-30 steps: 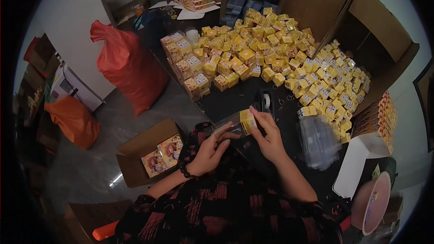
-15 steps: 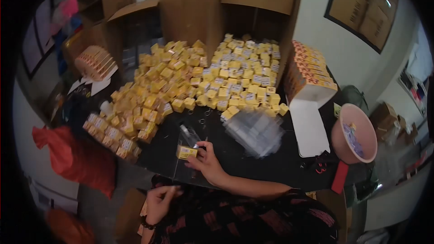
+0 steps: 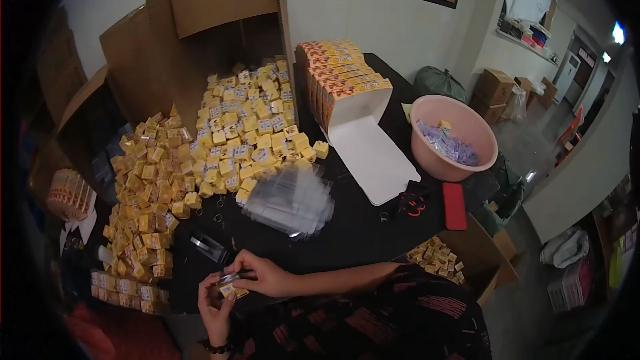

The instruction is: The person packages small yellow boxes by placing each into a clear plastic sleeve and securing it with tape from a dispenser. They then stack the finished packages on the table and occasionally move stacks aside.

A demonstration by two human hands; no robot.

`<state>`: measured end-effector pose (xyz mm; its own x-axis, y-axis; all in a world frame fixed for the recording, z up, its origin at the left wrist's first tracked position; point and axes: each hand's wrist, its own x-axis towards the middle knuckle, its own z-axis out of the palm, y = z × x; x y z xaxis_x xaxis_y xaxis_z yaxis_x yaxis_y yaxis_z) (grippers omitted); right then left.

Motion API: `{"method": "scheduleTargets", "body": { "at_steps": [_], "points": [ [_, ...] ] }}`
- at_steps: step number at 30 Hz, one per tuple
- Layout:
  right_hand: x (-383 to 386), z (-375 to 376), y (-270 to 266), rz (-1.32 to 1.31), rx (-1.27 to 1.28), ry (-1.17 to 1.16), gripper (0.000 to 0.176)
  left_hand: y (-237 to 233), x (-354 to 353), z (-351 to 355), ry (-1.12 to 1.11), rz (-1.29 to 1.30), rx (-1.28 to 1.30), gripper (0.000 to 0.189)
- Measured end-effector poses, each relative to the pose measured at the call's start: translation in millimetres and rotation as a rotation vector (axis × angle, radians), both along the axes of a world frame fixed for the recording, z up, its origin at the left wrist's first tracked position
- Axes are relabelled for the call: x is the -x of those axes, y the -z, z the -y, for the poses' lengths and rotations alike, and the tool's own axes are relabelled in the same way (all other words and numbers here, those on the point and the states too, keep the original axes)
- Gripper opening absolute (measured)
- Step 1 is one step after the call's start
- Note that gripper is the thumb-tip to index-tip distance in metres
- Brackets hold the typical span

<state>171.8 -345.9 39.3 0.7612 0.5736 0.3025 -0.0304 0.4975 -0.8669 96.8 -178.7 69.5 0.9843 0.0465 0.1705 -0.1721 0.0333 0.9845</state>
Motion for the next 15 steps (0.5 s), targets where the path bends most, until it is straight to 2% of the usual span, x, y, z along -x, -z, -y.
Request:
{"method": "scheduleTargets", "body": {
  "at_steps": [3,5,7,13,15],
  "points": [
    [-16,11,-12,-0.045,0.042,0.004,0.017,-10,-3,17,-0.035,-0.035,0.061,0.062],
    [-26,17,-18,0.167,0.284,-0.049,0.013,-7,-8,19,-0.008,-0.069,-0.008,0.065],
    [-30,22,-20,0.178,0.314,-0.021,0.012,-16,-12,24,0.012,-0.107,-0.086,0.069],
    [-42,36,-15,0.192,0.360,-0.004,0.015,-22,-27,28,0.040,-0.160,-0.141,0.061],
    [-45,42,-14,0.219,0.390,-0.084,0.017,-8,-33,13,0.126,-0.056,-0.381,0.049]
  ]
}}
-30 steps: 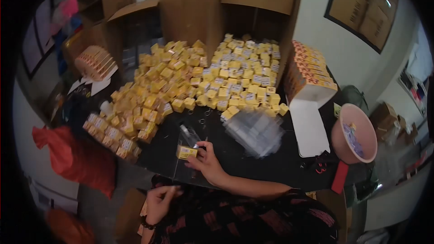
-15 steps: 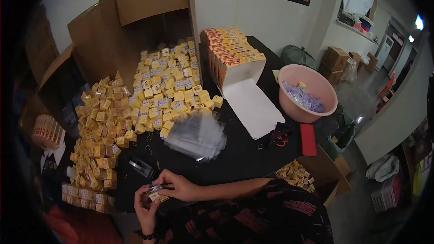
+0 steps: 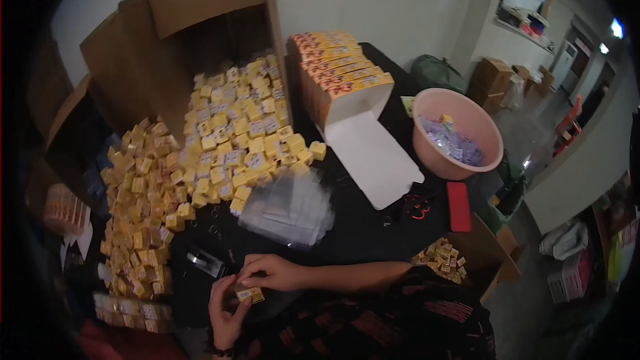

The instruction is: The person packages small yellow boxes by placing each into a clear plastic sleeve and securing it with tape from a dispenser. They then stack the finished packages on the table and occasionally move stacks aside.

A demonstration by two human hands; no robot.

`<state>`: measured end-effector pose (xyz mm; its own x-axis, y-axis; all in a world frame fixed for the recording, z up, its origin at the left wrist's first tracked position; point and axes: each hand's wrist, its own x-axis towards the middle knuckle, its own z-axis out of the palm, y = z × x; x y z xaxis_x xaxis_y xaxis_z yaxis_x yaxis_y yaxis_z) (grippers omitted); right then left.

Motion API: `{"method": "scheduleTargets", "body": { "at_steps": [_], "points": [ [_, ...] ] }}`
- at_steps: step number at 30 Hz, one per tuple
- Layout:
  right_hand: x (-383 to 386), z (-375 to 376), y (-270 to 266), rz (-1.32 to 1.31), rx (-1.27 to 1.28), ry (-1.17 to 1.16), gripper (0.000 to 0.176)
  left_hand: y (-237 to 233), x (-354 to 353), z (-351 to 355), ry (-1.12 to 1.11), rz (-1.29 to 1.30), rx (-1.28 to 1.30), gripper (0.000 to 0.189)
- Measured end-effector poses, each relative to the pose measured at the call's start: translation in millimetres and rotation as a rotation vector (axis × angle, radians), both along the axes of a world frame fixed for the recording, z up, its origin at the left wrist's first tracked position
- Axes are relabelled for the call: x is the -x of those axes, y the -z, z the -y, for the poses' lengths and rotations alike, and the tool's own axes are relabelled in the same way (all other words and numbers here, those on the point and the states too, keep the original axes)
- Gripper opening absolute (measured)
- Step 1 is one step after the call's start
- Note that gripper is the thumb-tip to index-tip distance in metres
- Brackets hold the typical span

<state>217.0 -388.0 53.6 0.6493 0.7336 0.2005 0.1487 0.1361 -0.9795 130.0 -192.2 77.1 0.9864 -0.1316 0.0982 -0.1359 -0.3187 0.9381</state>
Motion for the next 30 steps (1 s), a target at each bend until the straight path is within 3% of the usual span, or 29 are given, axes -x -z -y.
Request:
{"method": "scheduleTargets", "body": {
  "at_steps": [2,4,5,6,7,8,9,11,12,15,18,21,22,24,26,28,30],
  "points": [
    [-3,3,8,0.134,-0.070,-0.037,0.022,-16,-5,4,-0.018,-0.029,-0.012,0.043],
    [-10,14,-2,0.347,0.071,-0.097,0.026,-10,-3,6,-0.016,-0.045,-0.014,0.036],
    [-16,20,-10,0.457,0.097,-0.007,0.027,1,-4,7,-0.052,-0.041,0.109,0.037],
    [-28,28,-19,0.572,0.126,0.095,0.027,9,-6,6,-0.076,-0.028,0.235,0.038],
    [-48,41,-24,0.548,0.212,0.340,0.028,11,-6,4,-0.082,-0.027,0.236,0.038],
    [-73,56,-25,0.514,0.301,0.589,0.028,15,-3,1,-0.146,-0.125,0.444,0.039],
    [-108,76,-17,0.662,0.361,0.837,0.030,20,0,-3,-0.204,-0.219,0.654,0.041],
    [-163,106,-5,0.662,0.598,1.103,0.038,53,21,-37,-0.184,-0.340,0.647,0.043],
    [-184,115,7,0.705,0.615,1.097,0.043,64,22,-43,-0.158,-0.464,0.633,0.046],
    [-213,124,15,0.674,0.832,1.070,0.054,5,18,-31,0.064,-0.705,0.588,0.054],
    [-218,124,15,0.515,0.970,0.979,0.051,-3,0,-21,0.088,-0.697,0.486,0.055],
    [-212,125,11,0.658,0.619,0.903,0.046,-18,-11,-18,0.012,-0.600,0.345,0.057],
    [-203,124,1,0.664,0.618,0.914,0.046,-21,-16,-16,-0.014,-0.562,0.301,0.058],
    [-172,123,-23,0.727,0.290,0.633,0.048,-24,-23,-9,-0.044,-0.506,0.212,0.059],
    [-133,110,-44,0.651,0.089,0.477,0.051,-31,-27,4,-0.059,-0.450,0.129,0.061],
    [-86,89,-67,0.299,-0.024,0.301,0.050,-37,-29,16,-0.085,-0.389,0.049,0.062],
    [-55,60,-56,0.250,-0.132,0.191,0.044,-51,-26,31,-0.115,-0.320,-0.027,0.064]
  ]
}}
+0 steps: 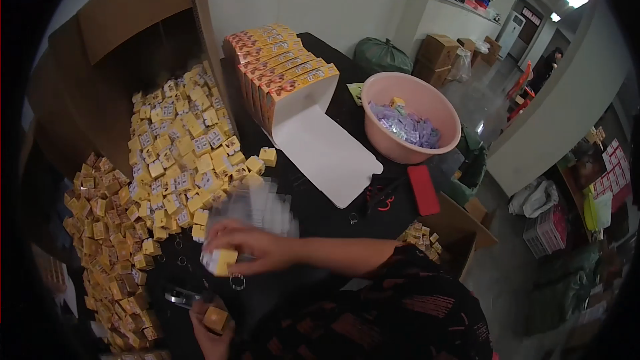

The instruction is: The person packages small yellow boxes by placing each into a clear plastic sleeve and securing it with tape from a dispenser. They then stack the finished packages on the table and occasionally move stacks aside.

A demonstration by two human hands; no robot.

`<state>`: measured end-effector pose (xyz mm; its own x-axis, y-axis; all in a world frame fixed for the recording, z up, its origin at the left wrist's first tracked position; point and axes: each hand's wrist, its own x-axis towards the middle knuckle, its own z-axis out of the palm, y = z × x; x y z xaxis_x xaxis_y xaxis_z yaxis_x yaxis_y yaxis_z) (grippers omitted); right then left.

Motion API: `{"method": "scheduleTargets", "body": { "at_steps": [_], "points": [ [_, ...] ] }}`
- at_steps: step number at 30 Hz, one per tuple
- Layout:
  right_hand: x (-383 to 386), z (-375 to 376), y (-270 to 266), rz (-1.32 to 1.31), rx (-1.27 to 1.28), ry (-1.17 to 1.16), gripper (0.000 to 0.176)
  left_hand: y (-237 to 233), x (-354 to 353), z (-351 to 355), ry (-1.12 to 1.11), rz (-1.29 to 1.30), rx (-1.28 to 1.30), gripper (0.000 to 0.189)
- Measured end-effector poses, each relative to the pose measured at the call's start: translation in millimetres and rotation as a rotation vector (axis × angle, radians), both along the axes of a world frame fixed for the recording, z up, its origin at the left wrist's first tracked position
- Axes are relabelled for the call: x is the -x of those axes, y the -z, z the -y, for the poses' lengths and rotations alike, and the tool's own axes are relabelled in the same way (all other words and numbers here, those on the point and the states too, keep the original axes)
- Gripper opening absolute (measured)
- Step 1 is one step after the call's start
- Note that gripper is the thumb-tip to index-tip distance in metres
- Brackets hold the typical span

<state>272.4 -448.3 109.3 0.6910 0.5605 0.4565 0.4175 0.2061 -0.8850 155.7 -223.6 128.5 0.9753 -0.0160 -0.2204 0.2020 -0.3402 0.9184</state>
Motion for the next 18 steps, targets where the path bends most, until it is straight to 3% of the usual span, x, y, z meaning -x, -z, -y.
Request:
{"method": "scheduleTargets", "body": {
  "at_steps": [6,9,11,15,18],
  "points": [
    [47,-54,20,0.091,-0.154,-0.060,0.044,-11,-3,26,-0.221,0.113,0.082,0.075],
    [48,-63,23,0.007,-0.160,-0.117,0.044,-12,-7,24,-0.171,0.109,0.083,0.075],
    [45,-66,27,0.164,-0.059,-0.055,0.045,-12,-12,23,-0.140,0.116,0.091,0.075],
    [42,-70,32,0.232,-0.029,0.026,0.046,-12,-21,22,-0.077,0.120,0.106,0.074],
    [42,-69,27,0.393,-0.004,0.214,0.036,-12,-29,21,-0.021,0.117,0.109,0.074]
  ]
}}
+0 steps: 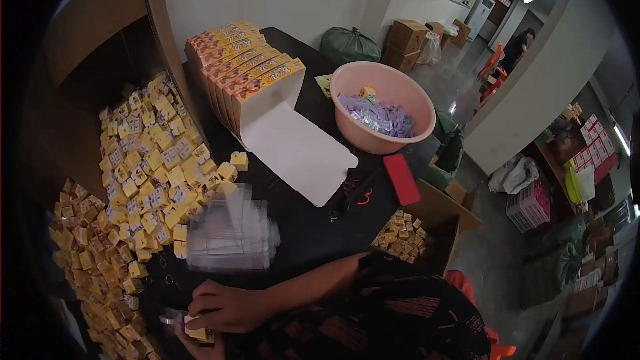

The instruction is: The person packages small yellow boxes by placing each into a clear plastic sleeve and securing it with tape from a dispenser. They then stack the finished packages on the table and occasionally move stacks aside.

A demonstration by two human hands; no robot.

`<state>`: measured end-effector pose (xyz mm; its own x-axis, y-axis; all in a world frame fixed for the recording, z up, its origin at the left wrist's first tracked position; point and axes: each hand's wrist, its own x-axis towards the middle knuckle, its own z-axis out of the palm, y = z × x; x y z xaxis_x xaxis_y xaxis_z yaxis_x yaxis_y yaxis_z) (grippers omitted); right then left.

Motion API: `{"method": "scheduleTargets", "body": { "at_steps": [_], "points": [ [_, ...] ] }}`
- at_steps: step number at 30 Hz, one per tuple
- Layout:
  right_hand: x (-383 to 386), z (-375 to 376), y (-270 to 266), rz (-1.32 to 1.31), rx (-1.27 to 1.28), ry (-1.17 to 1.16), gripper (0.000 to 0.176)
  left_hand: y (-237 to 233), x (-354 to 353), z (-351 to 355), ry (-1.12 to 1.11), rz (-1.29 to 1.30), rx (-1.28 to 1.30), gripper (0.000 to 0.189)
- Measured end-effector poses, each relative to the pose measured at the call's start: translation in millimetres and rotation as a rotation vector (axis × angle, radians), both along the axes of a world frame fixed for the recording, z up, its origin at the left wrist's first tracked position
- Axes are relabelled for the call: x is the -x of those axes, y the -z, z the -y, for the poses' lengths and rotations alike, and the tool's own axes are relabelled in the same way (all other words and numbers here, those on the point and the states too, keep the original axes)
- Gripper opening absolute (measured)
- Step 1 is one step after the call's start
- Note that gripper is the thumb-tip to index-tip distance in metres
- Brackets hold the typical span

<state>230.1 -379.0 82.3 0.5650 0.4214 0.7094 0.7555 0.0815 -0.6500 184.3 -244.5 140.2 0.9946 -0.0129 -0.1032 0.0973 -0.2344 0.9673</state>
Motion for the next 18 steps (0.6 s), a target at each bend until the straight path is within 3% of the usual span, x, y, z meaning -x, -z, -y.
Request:
{"method": "scheduleTargets", "body": {
  "at_steps": [2,5,9,10,12,13,15,17,18],
  "points": [
    [-5,4,-4,0.305,0.020,0.071,0.024,1,-2,-3,0.032,-0.010,-0.005,0.074],
    [-8,0,-3,0.375,0.049,0.117,0.017,3,-4,-5,0.080,-0.020,-0.001,0.074],
    [-21,4,-15,0.411,0.118,0.013,0.018,3,5,-19,0.039,-0.004,-0.001,0.073],
    [-23,4,-15,0.418,0.176,0.012,0.018,13,7,-30,-0.027,0.001,-0.004,0.073],
    [-24,1,-18,0.445,0.210,-0.090,0.018,54,8,-54,0.085,0.176,0.132,0.066],
    [-24,-1,-20,0.313,0.187,-0.066,0.020,65,11,-58,-0.015,0.186,0.121,0.066],
    [-20,-9,-21,0.169,0.157,-0.152,0.023,72,13,-69,0.109,0.142,0.003,0.073],
    [-19,-13,-24,0.245,0.207,0.007,0.028,66,20,-67,0.122,0.130,0.158,0.074],
    [-17,-15,-27,0.255,0.251,-0.038,0.028,64,24,-69,0.122,0.145,0.153,0.074]
  ]
}}
